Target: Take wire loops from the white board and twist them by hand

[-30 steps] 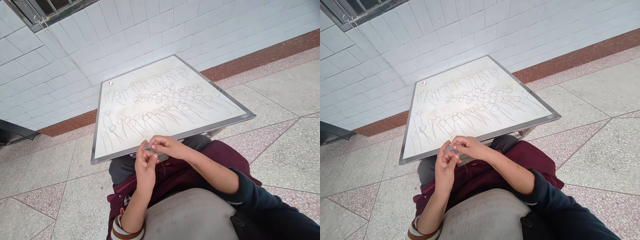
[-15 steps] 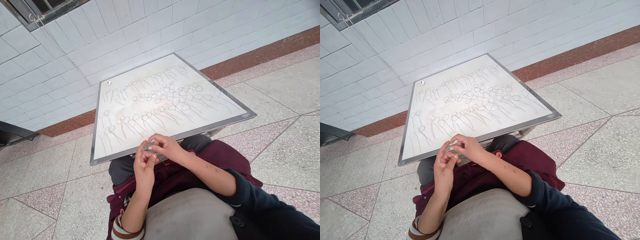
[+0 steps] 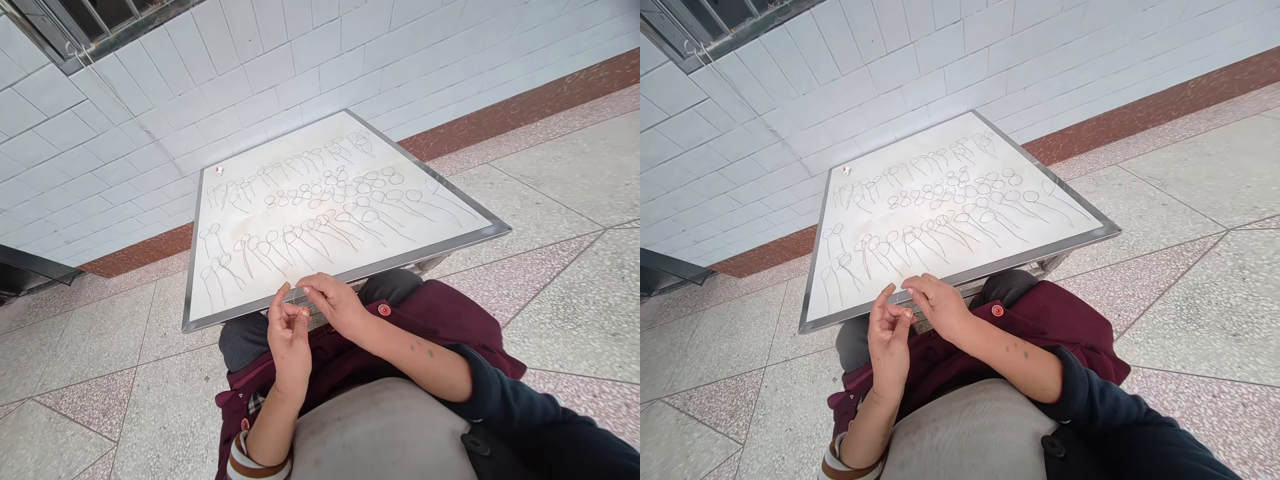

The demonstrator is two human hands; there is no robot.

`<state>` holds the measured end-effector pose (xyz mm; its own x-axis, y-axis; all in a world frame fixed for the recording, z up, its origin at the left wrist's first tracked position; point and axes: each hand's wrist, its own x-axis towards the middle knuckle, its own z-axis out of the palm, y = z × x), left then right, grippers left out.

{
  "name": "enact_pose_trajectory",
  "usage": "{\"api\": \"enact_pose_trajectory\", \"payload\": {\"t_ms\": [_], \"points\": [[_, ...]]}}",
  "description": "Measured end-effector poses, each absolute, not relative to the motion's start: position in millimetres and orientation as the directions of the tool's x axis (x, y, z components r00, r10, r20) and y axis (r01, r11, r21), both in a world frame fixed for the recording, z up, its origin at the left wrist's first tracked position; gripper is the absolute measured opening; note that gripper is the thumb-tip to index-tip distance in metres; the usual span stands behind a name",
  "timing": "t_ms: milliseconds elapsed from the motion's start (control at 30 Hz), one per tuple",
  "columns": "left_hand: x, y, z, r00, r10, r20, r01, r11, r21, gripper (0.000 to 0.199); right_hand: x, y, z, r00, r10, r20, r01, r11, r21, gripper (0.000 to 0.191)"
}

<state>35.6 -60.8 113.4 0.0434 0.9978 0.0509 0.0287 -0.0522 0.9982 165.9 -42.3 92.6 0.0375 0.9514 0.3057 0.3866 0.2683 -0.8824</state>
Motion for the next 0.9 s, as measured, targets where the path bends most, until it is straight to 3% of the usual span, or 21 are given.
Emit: {"api": "enact_pose_trajectory", "payload": {"t_ms": [367, 667, 900], "points": [[32.9, -59.2, 104.8, -0.047, 0.994, 0.099, 0.027, -0.098, 0.995, 0.045, 154.5, -46.8, 93.5, 0.050, 0.949, 0.312, 0.365, 0.273, -0.890, 0.033], [30.1, -57.3, 104.0, 0.044, 0.998, 0.055, 0.025, -0.056, 0.998, 0.050, 160.2, -38.0, 98.3, 0.034, 0.935, 0.352, 0.361, 0.317, -0.877, 0.016], [27.9, -54.3, 98.9, 0.065, 0.998, -0.027, -0.012, 0.027, 1.000, 0.046, 160.6, -35.3, 96.8, 0.039, 0.942, 0.334, 0.363, 0.298, -0.883, 0.020]]}}
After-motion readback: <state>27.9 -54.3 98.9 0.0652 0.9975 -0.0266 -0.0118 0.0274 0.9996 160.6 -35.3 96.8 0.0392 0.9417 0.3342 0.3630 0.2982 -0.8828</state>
